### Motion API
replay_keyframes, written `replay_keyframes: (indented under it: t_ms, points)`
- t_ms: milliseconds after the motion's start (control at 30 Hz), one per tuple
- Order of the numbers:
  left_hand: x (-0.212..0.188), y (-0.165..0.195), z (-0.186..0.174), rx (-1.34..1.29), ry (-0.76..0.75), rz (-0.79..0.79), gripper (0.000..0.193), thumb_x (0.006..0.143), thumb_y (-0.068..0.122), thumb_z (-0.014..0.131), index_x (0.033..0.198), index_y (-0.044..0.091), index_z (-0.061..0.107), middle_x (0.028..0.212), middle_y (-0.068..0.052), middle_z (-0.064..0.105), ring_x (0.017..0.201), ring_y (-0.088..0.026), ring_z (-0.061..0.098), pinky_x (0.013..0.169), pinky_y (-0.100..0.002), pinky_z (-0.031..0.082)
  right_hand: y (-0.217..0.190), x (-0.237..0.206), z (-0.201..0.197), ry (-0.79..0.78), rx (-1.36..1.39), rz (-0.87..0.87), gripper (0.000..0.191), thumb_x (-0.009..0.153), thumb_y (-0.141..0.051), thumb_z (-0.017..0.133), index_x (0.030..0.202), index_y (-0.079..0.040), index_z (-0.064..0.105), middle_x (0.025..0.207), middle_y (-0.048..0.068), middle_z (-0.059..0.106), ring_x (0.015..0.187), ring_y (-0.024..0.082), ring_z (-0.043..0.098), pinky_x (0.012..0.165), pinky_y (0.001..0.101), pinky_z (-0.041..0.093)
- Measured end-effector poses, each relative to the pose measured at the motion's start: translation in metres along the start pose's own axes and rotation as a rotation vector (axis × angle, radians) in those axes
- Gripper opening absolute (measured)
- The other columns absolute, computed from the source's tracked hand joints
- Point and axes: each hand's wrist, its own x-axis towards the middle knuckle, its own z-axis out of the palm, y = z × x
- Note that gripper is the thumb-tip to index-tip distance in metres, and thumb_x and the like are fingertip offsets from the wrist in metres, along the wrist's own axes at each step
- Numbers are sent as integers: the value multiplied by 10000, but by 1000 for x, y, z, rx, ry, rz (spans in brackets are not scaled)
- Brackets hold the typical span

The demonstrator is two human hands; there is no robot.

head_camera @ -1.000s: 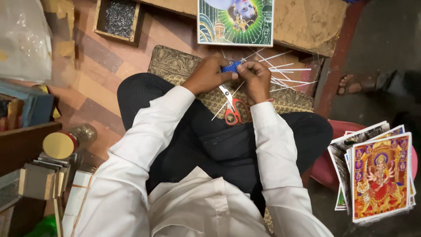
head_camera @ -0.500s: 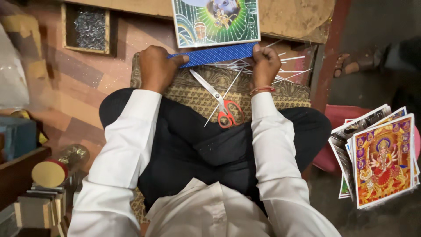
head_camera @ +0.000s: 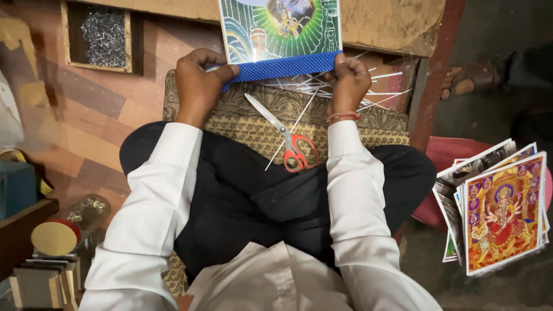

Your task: The person sits on the floor and uses scissors to cut a clear plastic sheet and blue decorative tape. They place the plastic over a printed picture of a deity, then apply the blue tape around the edges to create a frame. The person trims excess tape and adjusts the frame, then places the finished item on a stack.

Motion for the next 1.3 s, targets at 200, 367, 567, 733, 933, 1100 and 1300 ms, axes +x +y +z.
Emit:
replay_keyframes:
  t_ms: [200, 367, 567, 733, 933, 1100, 1300]
  points:
    - [3, 3, 6, -3, 8, -44, 214, 766, 91, 892, 902, 0, 756, 833, -101, 772, 701, -134, 712, 626, -264, 567, -1, 5, 0, 34, -46, -11, 162, 940, -86, 754, 827, -28, 654, 748, 40, 686, 606, 118, 620, 554, 250, 536]
    - [5, 7, 9, 0, 4, -79, 214, 763, 99, 894, 888, 9, 746, 822, -100, 770, 680, -125, 707, 608, -261, 563, -5, 6, 0, 41, -57, 16, 150, 932, -94, 742, 824, -22, 668, 743, 48, 707, 603, 123, 637, 551, 244, 528]
    - [9, 9, 11, -4, 8, -88, 224, 754, 96, 901, 875, 9, 734, 813, -95, 765, 666, -123, 700, 590, -260, 555, -9, 10, 3, 50, -57, 14, 143, 934, -87, 749, 838, -21, 666, 758, 46, 702, 614, 116, 632, 555, 246, 532]
    - [11, 7, 13, -5, 11, -61, 210, 763, 82, 902, 865, 11, 733, 808, -91, 761, 669, -122, 691, 594, -260, 552, -10, 11, 4, 56, -64, 9, 148, 935, -88, 746, 833, -18, 663, 755, 50, 704, 612, 119, 645, 550, 248, 547]
    - [13, 2, 11, -34, -15, -90, 188, 766, 68, 888, 860, 27, 730, 810, -86, 762, 672, -121, 700, 608, -273, 570, 5, 13, 4, 71, -85, -27, 162, 941, -80, 751, 821, -16, 663, 745, 57, 699, 587, 116, 626, 517, 240, 518]
    - [23, -12, 11, -94, 3, -36, 240, 716, 56, 905, 871, 5, 729, 868, -104, 767, 760, -162, 720, 668, -289, 587, 19, 29, 8, 120, -69, -43, 145, 893, -40, 774, 802, -12, 665, 743, 73, 692, 582, 148, 649, 483, 284, 548]
    - [36, -23, 11, 24, 56, 28, 310, 677, 87, 930, 911, -7, 750, 885, -121, 774, 796, -187, 734, 721, -303, 587, 22, 37, 23, 102, -33, -75, 183, 900, -17, 759, 772, -13, 629, 769, 98, 700, 600, 187, 697, 498, 336, 630]
